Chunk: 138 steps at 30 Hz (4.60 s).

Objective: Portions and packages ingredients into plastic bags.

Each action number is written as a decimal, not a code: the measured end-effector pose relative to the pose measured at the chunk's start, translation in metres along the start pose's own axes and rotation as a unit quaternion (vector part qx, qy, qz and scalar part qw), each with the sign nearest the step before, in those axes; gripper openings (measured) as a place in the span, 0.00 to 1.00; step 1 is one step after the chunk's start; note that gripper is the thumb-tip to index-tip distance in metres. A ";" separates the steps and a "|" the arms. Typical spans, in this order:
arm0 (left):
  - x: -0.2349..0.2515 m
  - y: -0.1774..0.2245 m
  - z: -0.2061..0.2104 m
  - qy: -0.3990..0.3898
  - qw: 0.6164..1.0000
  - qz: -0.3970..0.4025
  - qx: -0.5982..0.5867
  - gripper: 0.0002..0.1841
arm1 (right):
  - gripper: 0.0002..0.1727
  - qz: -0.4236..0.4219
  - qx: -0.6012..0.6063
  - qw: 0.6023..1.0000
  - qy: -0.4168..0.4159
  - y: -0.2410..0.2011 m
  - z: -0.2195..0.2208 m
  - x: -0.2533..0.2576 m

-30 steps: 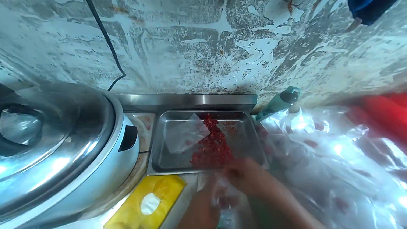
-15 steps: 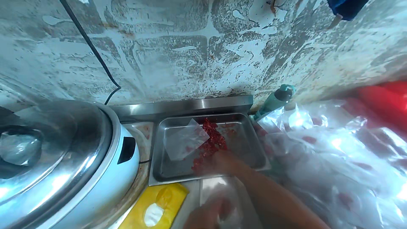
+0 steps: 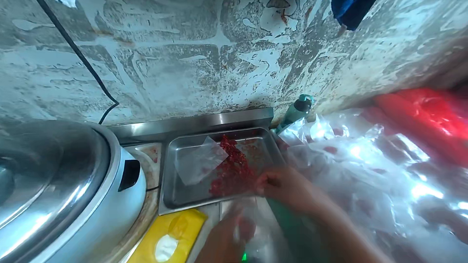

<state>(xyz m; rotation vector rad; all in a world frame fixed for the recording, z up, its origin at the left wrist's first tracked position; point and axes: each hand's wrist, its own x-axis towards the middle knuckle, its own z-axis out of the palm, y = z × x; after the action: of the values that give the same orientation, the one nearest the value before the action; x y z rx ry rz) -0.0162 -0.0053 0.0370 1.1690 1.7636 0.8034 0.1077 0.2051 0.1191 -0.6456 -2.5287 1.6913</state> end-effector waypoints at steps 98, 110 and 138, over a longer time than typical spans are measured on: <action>-0.108 -0.173 -0.006 0.222 0.968 -0.060 -0.102 0.20 | 0.05 -0.020 0.013 0.984 0.176 0.010 0.004 -0.055; -0.115 -0.163 -0.003 0.224 0.967 -0.101 -0.062 0.21 | 0.14 -0.014 -0.142 0.980 0.140 0.031 0.060 -0.087; -0.074 -0.167 -0.001 0.274 0.906 -0.173 0.273 0.17 | 0.13 0.209 0.040 0.959 0.189 0.112 0.058 -0.086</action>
<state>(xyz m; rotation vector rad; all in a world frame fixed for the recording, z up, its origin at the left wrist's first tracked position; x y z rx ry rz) -0.0666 -0.1340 -0.0820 0.9635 2.6996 0.4464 0.2073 0.1593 0.0130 -1.4215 -2.1486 1.5653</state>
